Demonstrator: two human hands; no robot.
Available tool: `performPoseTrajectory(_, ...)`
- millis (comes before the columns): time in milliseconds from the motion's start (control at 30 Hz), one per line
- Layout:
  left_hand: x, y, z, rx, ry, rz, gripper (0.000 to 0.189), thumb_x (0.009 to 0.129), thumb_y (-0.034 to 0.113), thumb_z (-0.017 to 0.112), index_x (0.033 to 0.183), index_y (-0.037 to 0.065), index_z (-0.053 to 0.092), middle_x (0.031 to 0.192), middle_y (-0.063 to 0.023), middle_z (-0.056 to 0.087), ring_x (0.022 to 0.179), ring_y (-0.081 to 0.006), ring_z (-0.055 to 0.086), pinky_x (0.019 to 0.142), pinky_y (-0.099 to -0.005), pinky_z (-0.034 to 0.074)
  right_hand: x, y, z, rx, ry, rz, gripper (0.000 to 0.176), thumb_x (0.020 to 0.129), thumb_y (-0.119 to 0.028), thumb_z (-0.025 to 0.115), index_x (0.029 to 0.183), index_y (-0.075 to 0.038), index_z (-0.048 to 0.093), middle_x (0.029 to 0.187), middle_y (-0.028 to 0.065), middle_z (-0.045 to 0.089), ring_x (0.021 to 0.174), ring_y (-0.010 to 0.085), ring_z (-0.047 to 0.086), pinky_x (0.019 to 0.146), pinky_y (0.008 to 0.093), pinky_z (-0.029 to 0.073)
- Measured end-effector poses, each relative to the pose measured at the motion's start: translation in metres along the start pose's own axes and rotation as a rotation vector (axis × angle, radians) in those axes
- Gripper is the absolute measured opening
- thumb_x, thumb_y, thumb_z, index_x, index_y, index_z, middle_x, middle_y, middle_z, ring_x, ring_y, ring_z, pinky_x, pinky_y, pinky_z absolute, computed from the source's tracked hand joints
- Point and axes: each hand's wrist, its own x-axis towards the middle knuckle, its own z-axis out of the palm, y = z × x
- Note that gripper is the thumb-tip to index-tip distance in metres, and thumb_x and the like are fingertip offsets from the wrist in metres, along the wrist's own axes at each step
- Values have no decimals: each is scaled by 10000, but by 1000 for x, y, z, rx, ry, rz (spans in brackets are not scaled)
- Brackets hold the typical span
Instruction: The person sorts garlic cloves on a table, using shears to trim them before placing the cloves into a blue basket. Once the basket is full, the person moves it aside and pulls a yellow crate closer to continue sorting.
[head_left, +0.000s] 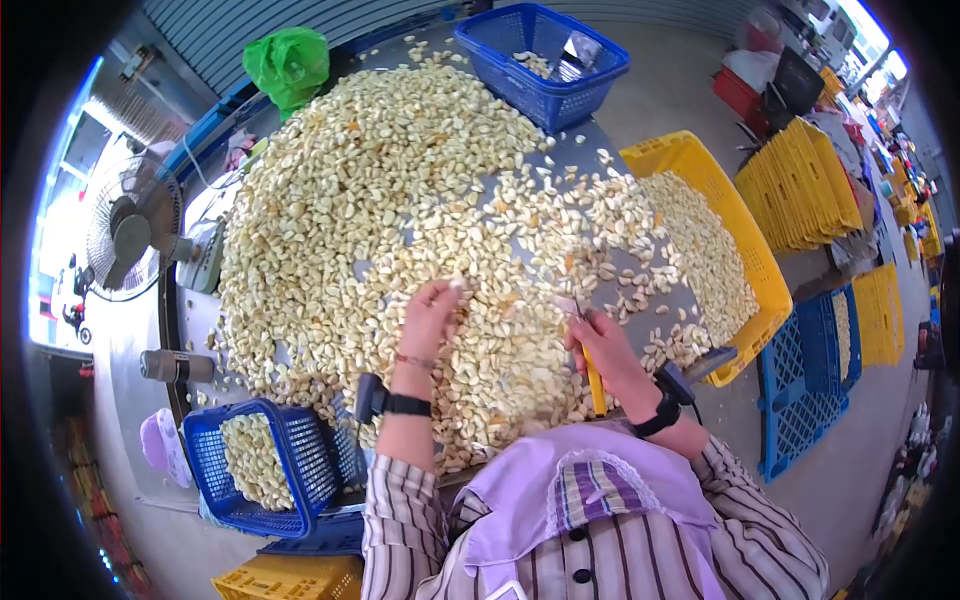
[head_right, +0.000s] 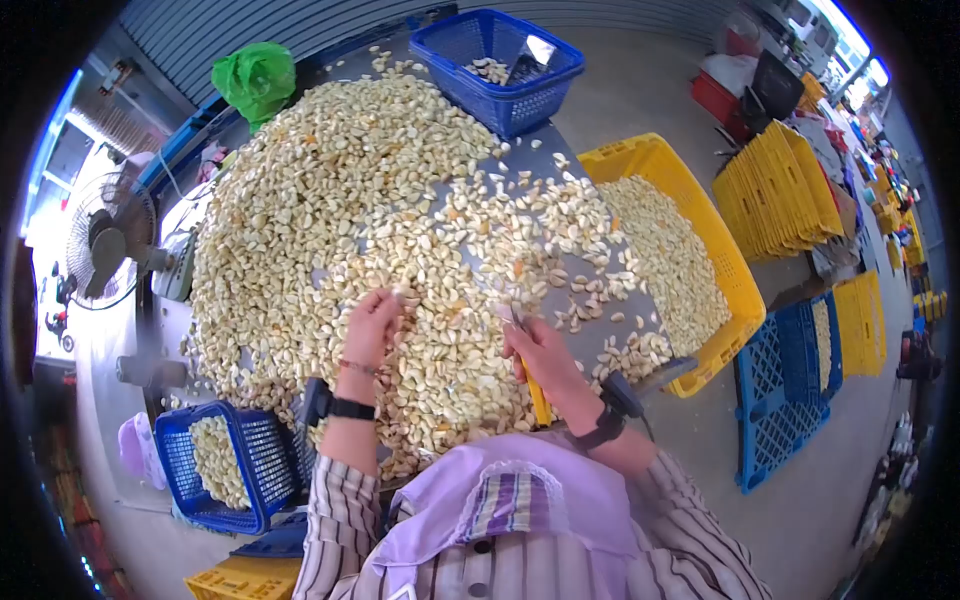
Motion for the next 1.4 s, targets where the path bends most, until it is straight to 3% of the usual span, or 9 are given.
performPoseTrajectory(100,-34,-7,21,-11,-13,41,102,832,141,656,865,70,591,647,37,533,508,-38,459,443,-191,365,-1,1,7,-103,-55,-62,214,911,-237,535,930,-25,556,725,18,578,487,59,495,426,215,392)
performPoseTrajectory(267,-69,-15,36,260,-78,384,105,777,83,700,849,41,636,758,5,592,693,-76,540,626,-217,439,-6,-16,38,-265,-348,-85,256,909,-197,541,1089,-15,552,755,11,598,499,52,496,440,207,400)
performPoseTrajectory(633,-77,-23,41,115,-148,329,119,807,116,695,898,40,682,782,-12,648,718,-72,574,650,-229,464,-12,-17,37,-45,-552,158,210,936,-156,490,1115,-48,504,785,51,592,511,76,496,469,201,411)
performPoseTrajectory(767,-75,-32,39,20,-215,354,145,814,147,691,909,39,674,778,-15,649,725,-63,573,652,-227,469,-15,-12,41,-83,-449,131,273,940,-168,485,1185,-50,504,749,25,587,508,66,493,465,195,411)
performPoseTrajectory(1000,-85,-25,34,97,-261,385,131,843,157,636,824,27,634,668,-15,597,610,-72,560,533,-217,440,-29,-13,43,-414,-295,-39,221,929,-258,525,958,-56,610,711,-11,580,475,43,478,431,210,388)
performPoseTrajectory(1067,-84,-23,24,106,-300,396,131,849,152,622,800,30,622,627,-14,572,572,-69,542,503,-213,418,-21,0,35,-309,-337,-75,240,929,-285,528,928,-56,601,700,-2,576,460,51,475,425,214,385)
performPoseTrajectory(1133,-86,-28,14,-441,-404,209,139,856,161,597,791,38,587,559,-11,518,472,-81,458,450,-217,355,-20,-6,23,-297,-219,-64,251,932,-300,527,918,-58,594,705,6,579,458,58,478,419,215,385)
performPoseTrajectory(1233,-75,-26,2,-733,-565,543,329,872,348,566,935,31,506,716,-51,475,523,-135,436,480,-251,357,-20,-15,10,57,-21,-41,278,930,-337,533,899,-64,571,728,35,589,452,78,480,403,231,392)
performPoseTrajectory(1400,-61,-32,-26,-794,-273,566,366,909,415,508,923,49,513,762,-45,465,541,-134,402,427,-230,338,-15,-18,-30,250,66,-123,303,912,-363,558,898,-60,554,745,54,591,463,93,485,398,252,403)
